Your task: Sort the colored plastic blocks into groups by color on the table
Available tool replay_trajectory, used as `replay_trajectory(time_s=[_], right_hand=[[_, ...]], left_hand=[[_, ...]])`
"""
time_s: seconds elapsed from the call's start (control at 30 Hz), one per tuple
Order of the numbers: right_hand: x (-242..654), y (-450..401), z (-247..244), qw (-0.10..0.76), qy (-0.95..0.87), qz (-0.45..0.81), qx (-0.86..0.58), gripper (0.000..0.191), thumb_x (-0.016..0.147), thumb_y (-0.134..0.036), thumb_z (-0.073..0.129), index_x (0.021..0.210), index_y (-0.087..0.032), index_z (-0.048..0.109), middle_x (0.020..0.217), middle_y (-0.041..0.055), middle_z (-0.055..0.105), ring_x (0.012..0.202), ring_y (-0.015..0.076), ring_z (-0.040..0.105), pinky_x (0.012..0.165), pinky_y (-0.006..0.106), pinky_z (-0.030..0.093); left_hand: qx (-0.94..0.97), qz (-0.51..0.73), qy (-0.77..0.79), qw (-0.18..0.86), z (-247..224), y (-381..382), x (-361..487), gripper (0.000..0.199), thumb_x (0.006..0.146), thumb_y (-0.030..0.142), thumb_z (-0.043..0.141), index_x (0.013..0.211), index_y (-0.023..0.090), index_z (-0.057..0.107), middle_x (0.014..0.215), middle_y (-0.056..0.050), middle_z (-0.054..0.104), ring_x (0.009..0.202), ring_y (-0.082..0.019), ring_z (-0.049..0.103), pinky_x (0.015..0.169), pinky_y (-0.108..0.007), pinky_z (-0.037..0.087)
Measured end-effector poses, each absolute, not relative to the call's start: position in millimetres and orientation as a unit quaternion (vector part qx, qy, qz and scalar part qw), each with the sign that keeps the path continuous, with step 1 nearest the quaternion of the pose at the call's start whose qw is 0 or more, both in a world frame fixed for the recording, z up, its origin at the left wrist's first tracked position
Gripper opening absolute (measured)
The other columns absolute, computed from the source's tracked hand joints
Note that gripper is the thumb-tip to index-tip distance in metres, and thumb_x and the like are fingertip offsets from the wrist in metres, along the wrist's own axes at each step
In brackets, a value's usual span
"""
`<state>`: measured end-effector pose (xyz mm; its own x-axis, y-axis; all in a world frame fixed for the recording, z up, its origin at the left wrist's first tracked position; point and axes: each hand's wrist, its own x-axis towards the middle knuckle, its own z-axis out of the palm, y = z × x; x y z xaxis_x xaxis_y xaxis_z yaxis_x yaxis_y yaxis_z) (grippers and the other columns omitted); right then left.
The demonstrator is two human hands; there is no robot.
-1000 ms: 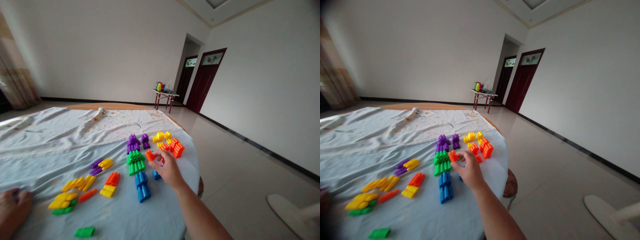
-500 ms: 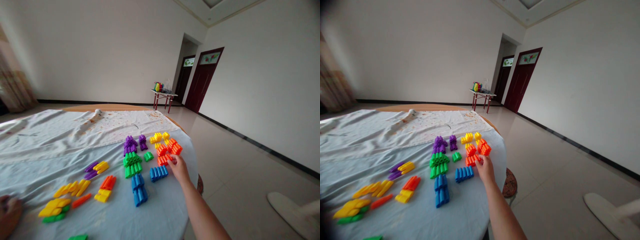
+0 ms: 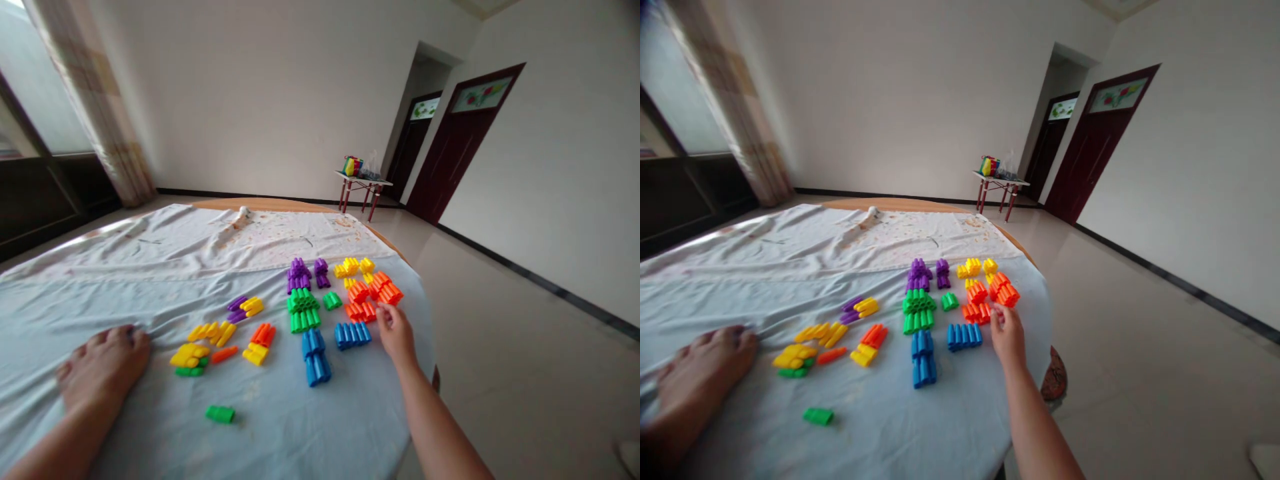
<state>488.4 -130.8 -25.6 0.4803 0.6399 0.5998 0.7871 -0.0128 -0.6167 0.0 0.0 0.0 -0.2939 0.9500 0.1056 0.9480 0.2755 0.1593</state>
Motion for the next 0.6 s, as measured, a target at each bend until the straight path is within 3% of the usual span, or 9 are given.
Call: replay_trajectory(time_s=[0.17, 0.27, 0.37, 0.43, 0.6], right_hand=[[446.0, -141.4, 13.4, 0.526, -0.567, -0.088, -0.628, 0.025, 0.088, -0.033, 0.045, 0.097, -0.017, 0.062, 0.096, 0.0118, 0.063, 0.088, 0.0216, 0.058, 0.076, 0.037, 0.049], [387.2, -147.5, 38.1, 0.512, -0.637, -0.011, -0.576, 0.019, 0.088, -0.027, 0.047, 0.097, -0.02, 0.061, 0.092, 0.0079, 0.063, 0.083, 0.0191, 0.059, 0.074, 0.033, 0.05], [325.7, -147.0, 48.8, 0.463, -0.715, 0.094, -0.515, 0.019, 0.086, -0.021, 0.05, 0.101, -0.021, 0.061, 0.092, 0.0048, 0.063, 0.081, 0.0172, 0.059, 0.076, 0.031, 0.05], [295.0, -142.6, 47.4, 0.419, -0.752, 0.121, -0.494, 0.023, 0.083, -0.018, 0.054, 0.104, -0.021, 0.061, 0.096, 0.0042, 0.063, 0.089, 0.0189, 0.058, 0.083, 0.032, 0.049], [264.8, -127.2, 30.2, 0.299, -0.792, 0.08, -0.526, 0.034, 0.076, -0.014, 0.061, 0.109, -0.02, 0.061, 0.103, 0.0075, 0.061, 0.1, 0.025, 0.053, 0.091, 0.038, 0.044]], left_hand=[[0.586, 0.104, 0.803, 0.014, 4.6, -2.8, 7.2, 0.062, 0.085, 0.048, 0.015, 0.125, 0.014, 0.047, 0.131, -0.018, 0.044, 0.119, -0.036, 0.039, 0.095, -0.047, 0.03], [0.586, 0.109, 0.802, 0.015, 2.6, -1.7, 6.7, 0.06, 0.086, 0.048, 0.017, 0.125, 0.014, 0.048, 0.131, -0.019, 0.045, 0.118, -0.036, 0.039, 0.095, -0.047, 0.03], [0.586, 0.11, 0.802, 0.016, 1.5, -2.1, 5.2, 0.06, 0.086, 0.047, 0.017, 0.125, 0.013, 0.047, 0.131, -0.019, 0.044, 0.118, -0.036, 0.039, 0.094, -0.046, 0.03], [0.588, 0.111, 0.801, 0.017, 2.1, -2.9, 5.3, 0.06, 0.086, 0.046, 0.016, 0.125, 0.013, 0.047, 0.13, -0.019, 0.045, 0.118, -0.036, 0.04, 0.094, -0.046, 0.03], [0.593, 0.118, 0.796, 0.016, 3.9, -5.5, 6.8, 0.061, 0.086, 0.047, 0.014, 0.123, 0.012, 0.049, 0.128, -0.02, 0.046, 0.117, -0.037, 0.04, 0.094, -0.047, 0.029]])
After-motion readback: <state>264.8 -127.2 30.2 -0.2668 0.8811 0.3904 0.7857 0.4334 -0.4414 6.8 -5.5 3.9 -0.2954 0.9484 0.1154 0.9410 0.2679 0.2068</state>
